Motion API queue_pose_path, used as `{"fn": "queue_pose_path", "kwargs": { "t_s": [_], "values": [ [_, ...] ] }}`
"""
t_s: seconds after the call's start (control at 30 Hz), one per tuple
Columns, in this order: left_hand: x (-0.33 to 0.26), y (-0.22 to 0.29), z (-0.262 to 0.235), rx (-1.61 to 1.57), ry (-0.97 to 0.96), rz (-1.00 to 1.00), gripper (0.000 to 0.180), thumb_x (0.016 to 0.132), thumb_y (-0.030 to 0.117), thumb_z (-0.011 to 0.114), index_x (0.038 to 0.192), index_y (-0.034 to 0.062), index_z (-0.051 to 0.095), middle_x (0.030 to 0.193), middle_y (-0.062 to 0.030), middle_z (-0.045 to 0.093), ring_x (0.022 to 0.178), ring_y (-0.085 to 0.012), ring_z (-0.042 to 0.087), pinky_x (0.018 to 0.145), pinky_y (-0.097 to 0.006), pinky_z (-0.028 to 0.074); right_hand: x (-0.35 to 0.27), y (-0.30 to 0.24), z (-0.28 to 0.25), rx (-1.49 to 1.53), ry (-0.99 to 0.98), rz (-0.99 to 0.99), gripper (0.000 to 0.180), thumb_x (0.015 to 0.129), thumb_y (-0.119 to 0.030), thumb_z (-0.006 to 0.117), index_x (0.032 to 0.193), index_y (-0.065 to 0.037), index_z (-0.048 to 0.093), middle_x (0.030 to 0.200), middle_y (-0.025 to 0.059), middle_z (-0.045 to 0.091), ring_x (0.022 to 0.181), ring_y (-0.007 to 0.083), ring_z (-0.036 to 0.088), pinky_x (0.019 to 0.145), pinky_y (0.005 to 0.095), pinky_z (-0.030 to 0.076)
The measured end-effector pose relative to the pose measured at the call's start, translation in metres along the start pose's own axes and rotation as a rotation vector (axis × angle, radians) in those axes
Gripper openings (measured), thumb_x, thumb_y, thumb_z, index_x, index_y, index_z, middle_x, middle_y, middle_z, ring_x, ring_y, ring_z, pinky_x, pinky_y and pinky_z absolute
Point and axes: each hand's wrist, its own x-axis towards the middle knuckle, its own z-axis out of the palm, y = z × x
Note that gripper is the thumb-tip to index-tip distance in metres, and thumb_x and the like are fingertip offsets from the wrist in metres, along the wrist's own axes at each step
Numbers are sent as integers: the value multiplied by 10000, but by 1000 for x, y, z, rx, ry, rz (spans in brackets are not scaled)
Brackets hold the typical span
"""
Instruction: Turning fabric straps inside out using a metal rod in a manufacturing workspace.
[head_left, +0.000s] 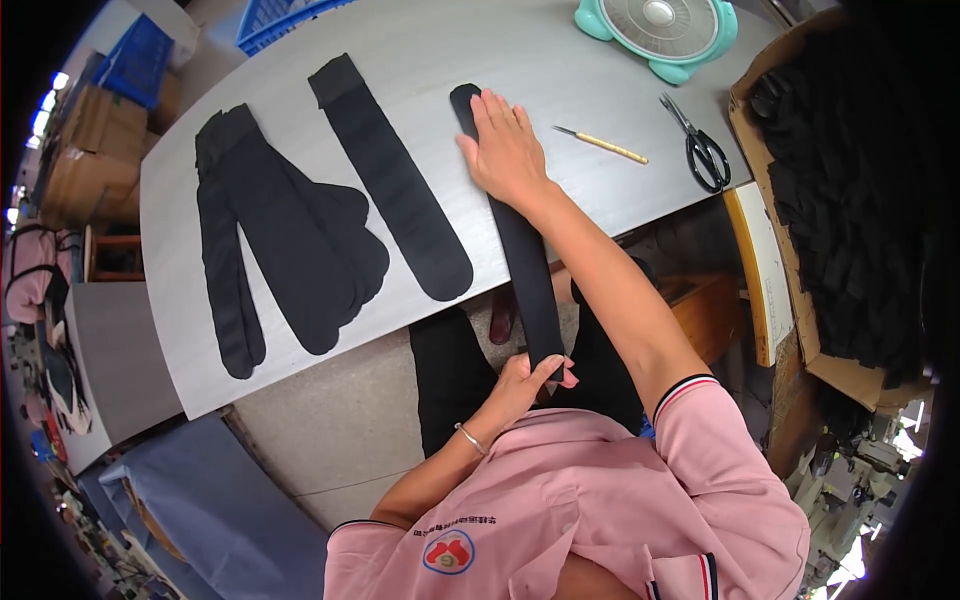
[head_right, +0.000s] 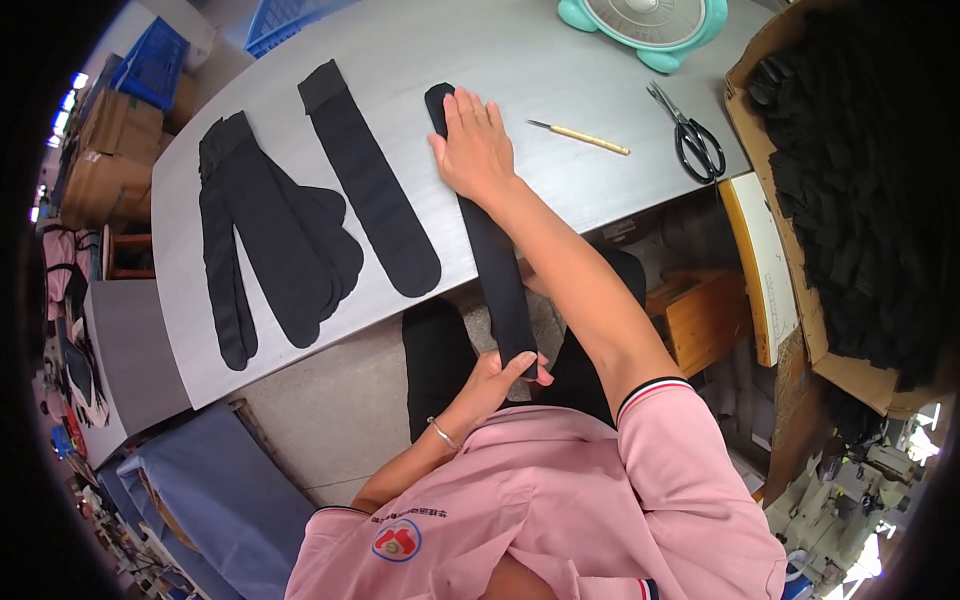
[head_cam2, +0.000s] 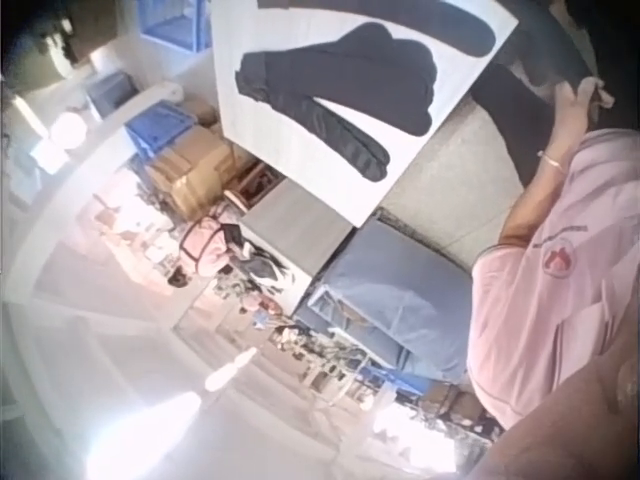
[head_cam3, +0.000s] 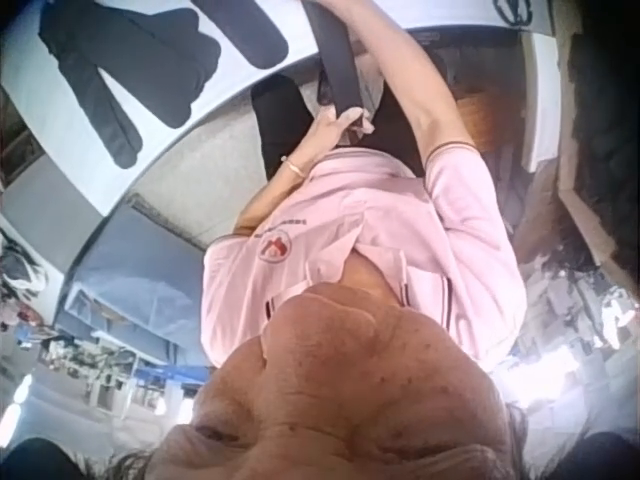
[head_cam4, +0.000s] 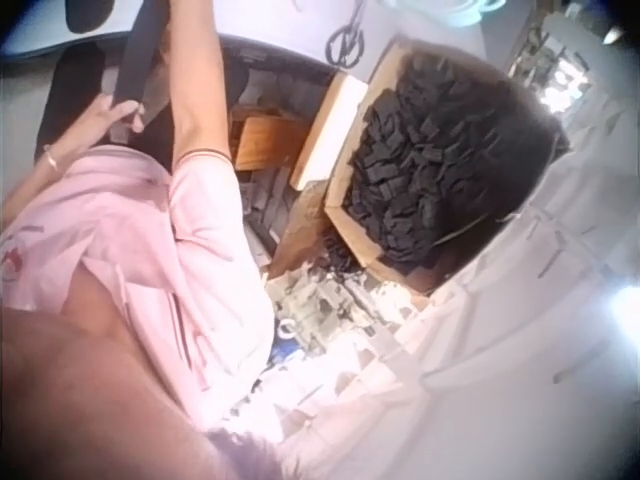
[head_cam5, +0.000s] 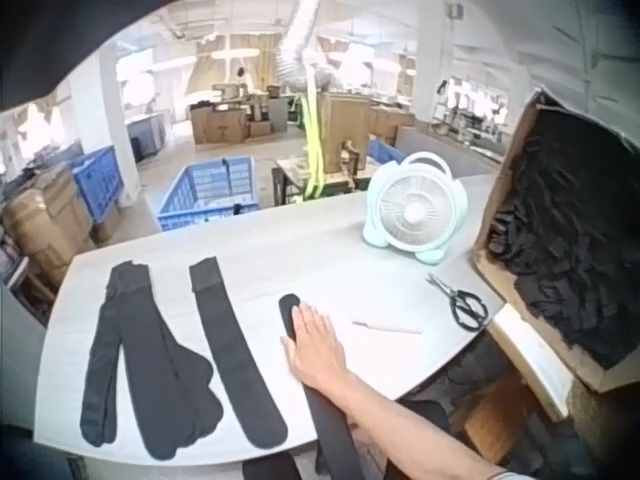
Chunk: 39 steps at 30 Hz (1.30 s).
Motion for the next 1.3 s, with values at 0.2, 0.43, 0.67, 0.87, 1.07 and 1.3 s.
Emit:
{"fn": "queue_pose_path", "kwargs": {
  "t_s": [0.2,0.43,0.67,0.87,1.07,1.3],
  "values": [
    [18,-8,-5,91,26,-2,455,1031,362,507,1019,-61,673,864,-118,722,876,-183,671,880,-318,518,21,-3,7,-18,61,79,634,914,-348,634,1391,30,454,1380,224,503,1353,360,410,1152,488,264],
    [10,-1,-16,76,72,98,508,973,291,640,1351,-16,493,1279,-107,603,1183,-182,572,1020,-319,437,-2,-18,-49,365,115,329,557,845,-194,738,1318,-20,500,1173,205,601,1008,380,629,791,440,505],
    [-10,101,-2,15,471,685,589,949,194,675,1424,-42,417,1427,-146,484,1316,-232,475,1119,-353,364,-67,-55,-122,594,150,183,253,899,-160,693,1067,2,594,819,198,672,723,390,663,597,414,513],
    [-6,162,9,-88,420,848,313,946,102,666,1218,-41,605,1170,-144,663,1117,-180,621,1006,-319,466,-87,-72,-158,654,15,-44,216,868,-118,705,1044,-11,639,795,158,667,704,321,676,605,375,518],
    [-15,164,11,-114,388,837,225,967,106,635,1142,-34,645,1058,-140,709,1026,-183,662,962,-310,490,-40,31,-132,245,306,201,210,923,-186,653,1067,-37,680,1084,123,694,1037,310,640,872,392,497],
    [-20,162,13,-165,268,769,233,966,94,629,1162,-32,628,1063,-156,709,1020,-221,674,964,-350,506,-49,110,-85,125,146,77,245,906,-141,668,1126,-34,659,1101,109,681,1074,307,607,927,389,459]
  ]
}}
